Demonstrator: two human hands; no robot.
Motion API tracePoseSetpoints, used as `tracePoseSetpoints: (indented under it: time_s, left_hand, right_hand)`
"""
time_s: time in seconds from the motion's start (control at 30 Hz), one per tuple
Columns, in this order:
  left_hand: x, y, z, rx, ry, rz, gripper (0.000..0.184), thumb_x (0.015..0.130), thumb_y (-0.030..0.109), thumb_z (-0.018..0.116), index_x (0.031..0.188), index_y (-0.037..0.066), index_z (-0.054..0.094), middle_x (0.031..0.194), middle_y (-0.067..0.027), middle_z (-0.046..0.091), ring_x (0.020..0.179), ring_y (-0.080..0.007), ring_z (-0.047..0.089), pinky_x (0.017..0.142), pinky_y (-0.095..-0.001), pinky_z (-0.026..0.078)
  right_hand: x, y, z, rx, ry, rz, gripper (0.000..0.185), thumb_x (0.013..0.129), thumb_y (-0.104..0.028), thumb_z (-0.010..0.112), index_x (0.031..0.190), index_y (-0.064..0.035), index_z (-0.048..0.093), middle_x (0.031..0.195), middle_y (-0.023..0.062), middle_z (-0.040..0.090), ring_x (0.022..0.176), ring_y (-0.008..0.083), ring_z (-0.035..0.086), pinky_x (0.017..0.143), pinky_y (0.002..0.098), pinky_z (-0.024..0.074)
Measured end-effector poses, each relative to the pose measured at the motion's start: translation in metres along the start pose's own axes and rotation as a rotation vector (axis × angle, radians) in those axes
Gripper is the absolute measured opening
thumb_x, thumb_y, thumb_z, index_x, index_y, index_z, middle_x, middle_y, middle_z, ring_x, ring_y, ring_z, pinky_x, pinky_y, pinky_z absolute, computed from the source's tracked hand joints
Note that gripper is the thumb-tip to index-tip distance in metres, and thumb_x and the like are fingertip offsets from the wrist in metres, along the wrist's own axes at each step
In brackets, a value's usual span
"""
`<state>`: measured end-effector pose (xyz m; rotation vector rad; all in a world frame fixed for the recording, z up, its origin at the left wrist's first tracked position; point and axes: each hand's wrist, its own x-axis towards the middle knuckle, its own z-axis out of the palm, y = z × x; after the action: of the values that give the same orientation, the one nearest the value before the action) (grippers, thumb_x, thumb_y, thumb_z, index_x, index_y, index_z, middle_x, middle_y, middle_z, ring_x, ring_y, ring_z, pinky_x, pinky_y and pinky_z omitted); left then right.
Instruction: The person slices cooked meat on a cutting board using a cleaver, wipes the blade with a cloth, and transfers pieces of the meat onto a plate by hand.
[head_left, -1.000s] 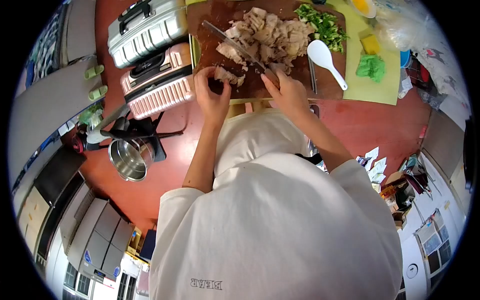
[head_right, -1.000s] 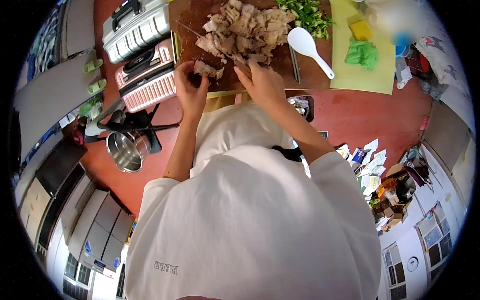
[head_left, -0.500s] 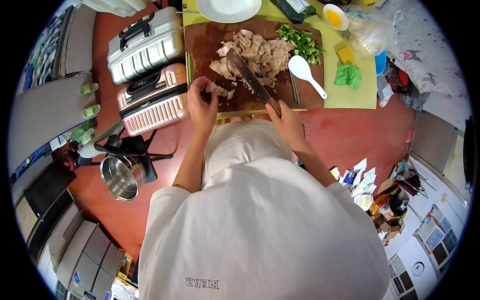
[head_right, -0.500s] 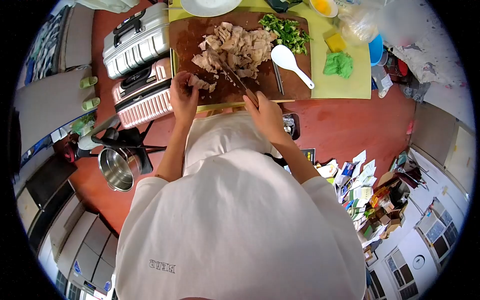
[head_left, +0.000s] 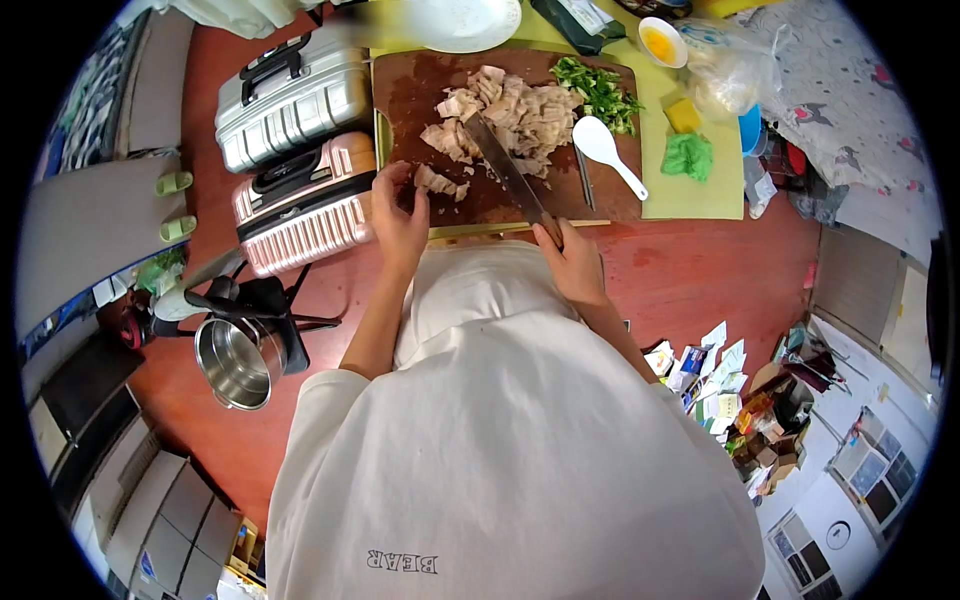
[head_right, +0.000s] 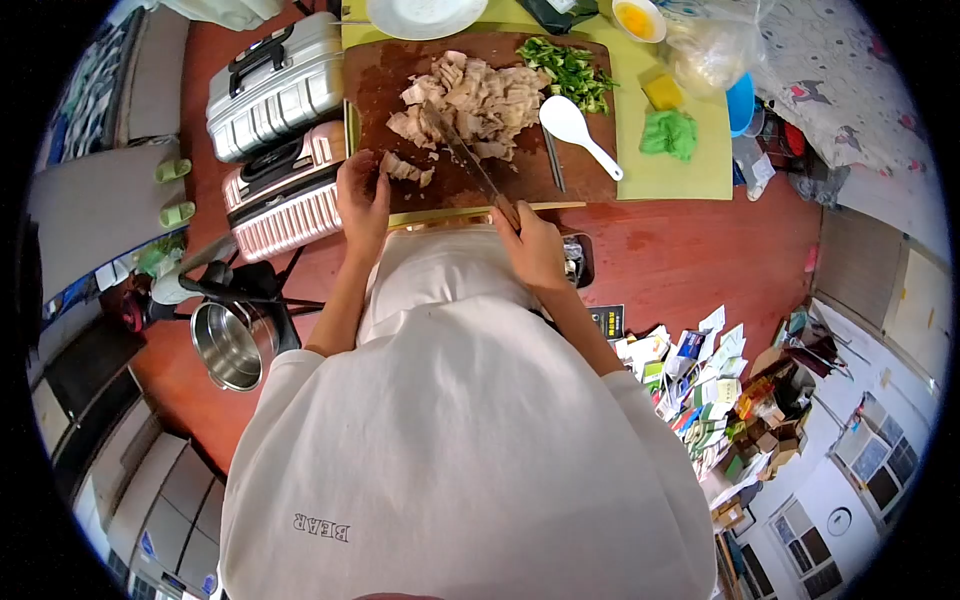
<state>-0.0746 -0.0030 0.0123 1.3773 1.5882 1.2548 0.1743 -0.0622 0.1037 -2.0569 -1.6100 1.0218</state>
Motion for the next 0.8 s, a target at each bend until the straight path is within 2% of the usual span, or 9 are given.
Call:
tracePoseSetpoints:
  time_s: [0.1,0.13,0.17,0.27,0.37,0.47,0.57,0.63,0.8]
  left_hand:
    - [0.01,0.011,0.0,0.002,0.03,0.111,0.047,0.083,0.0,0.069,0.129,0.002,0.057,0.136,-0.0146,0.058,0.124,-0.0298,0.056,0.102,-0.0355,0.045]
    - [0.013,0.023,-0.004,0.105,-0.039,0.138,0.056,0.088,0.013,0.068,0.142,0.009,0.052,0.153,-0.0138,0.047,0.141,-0.0334,0.042,0.116,-0.0445,0.03]
    - [0.015,0.038,-0.004,0.091,-0.056,0.151,0.056,0.088,0.013,0.068,0.142,0.009,0.052,0.153,-0.0138,0.047,0.141,-0.0334,0.042,0.116,-0.0445,0.03]
    - [0.019,0.072,0.009,0.368,-0.265,0.168,0.07,0.093,0.035,0.062,0.157,0.024,0.037,0.168,-0.0108,0.018,0.155,-0.0383,0.003,0.118,-0.0632,-0.006]
    - [0.023,0.097,0.048,0.359,-0.441,0.349,0.068,0.094,0.04,0.06,0.156,0.025,0.038,0.169,-0.0124,0.014,0.154,-0.0431,0.001,0.115,-0.0673,-0.007]
    - [0.023,0.128,0.108,0.398,-0.657,0.531,0.067,0.094,0.045,0.058,0.156,0.027,0.038,0.167,-0.0141,0.019,0.152,-0.0479,0.007,0.115,-0.0703,-0.006]
    - [0.019,0.156,0.192,0.421,-0.803,0.699,0.063,0.095,0.037,0.06,0.154,0.027,0.039,0.164,-0.0109,0.027,0.152,-0.0421,0.016,0.115,-0.0718,0.003]
    - [0.017,0.16,0.258,0.453,-0.902,0.763,0.065,0.094,0.027,0.06,0.155,0.029,0.037,0.164,-0.0068,0.03,0.149,-0.036,0.028,0.114,-0.0736,0.006]
    - [0.017,0.166,0.397,0.718,-1.04,0.876,0.064,0.095,0.012,0.054,0.154,0.031,0.038,0.165,-0.0053,0.028,0.147,-0.0329,0.032,0.117,-0.0688,0.013]
  right_hand:
    - [-0.005,0.013,0.003,0.054,0.09,0.019,0.041,0.099,-0.041,0.06,0.097,0.0004,0.06,0.076,0.0284,0.063,0.074,0.05,0.062,0.063,0.0528,0.0467]
    - [-0.008,0.012,0.0,0.053,0.108,0.028,0.041,0.099,-0.041,0.06,0.097,0.0004,0.06,0.076,0.0284,0.063,0.074,0.05,0.062,0.063,0.0528,0.0467]
    - [-0.012,0.011,-0.005,0.07,0.141,0.058,0.039,0.099,-0.039,0.06,0.096,0.0006,0.061,0.076,0.0281,0.063,0.075,0.0489,0.063,0.063,0.0512,0.0473]
    - [-0.028,0.017,-0.02,0.106,0.251,0.174,0.036,0.1,-0.035,0.061,0.096,0.0013,0.062,0.076,0.0269,0.063,0.073,0.0458,0.064,0.062,0.0473,0.0482]
    - [-0.05,0.045,-0.027,0.197,0.484,0.206,0.034,0.101,-0.031,0.061,0.1,0.0032,0.064,0.073,0.0229,0.062,0.062,0.0333,0.061,0.061,0.0419,0.0474]
    - [-0.081,0.074,-0.04,0.316,0.653,0.451,0.035,0.101,-0.028,0.06,0.1,0.0068,0.064,0.069,0.0187,0.06,0.06,0.0191,0.055,0.058,0.0401,0.0454]
    - [-0.113,0.095,-0.05,0.62,0.812,0.529,0.033,0.103,-0.028,0.057,0.087,-0.0002,0.061,0.055,0.0015,0.05,0.048,0.0081,0.044,0.044,0.0297,0.0357]
    - [-0.134,0.106,-0.051,0.718,0.895,0.614,0.032,0.104,-0.028,0.056,0.082,-0.0047,0.057,0.055,-0.0048,0.045,0.046,0.0031,0.039,0.041,0.0243,0.0302]
    - [-0.179,0.134,-0.042,0.818,1.043,0.734,0.038,0.104,-0.03,0.057,0.074,-0.0063,0.051,0.054,-0.0035,0.044,0.043,0.0051,0.039,0.039,0.0258,0.0301]
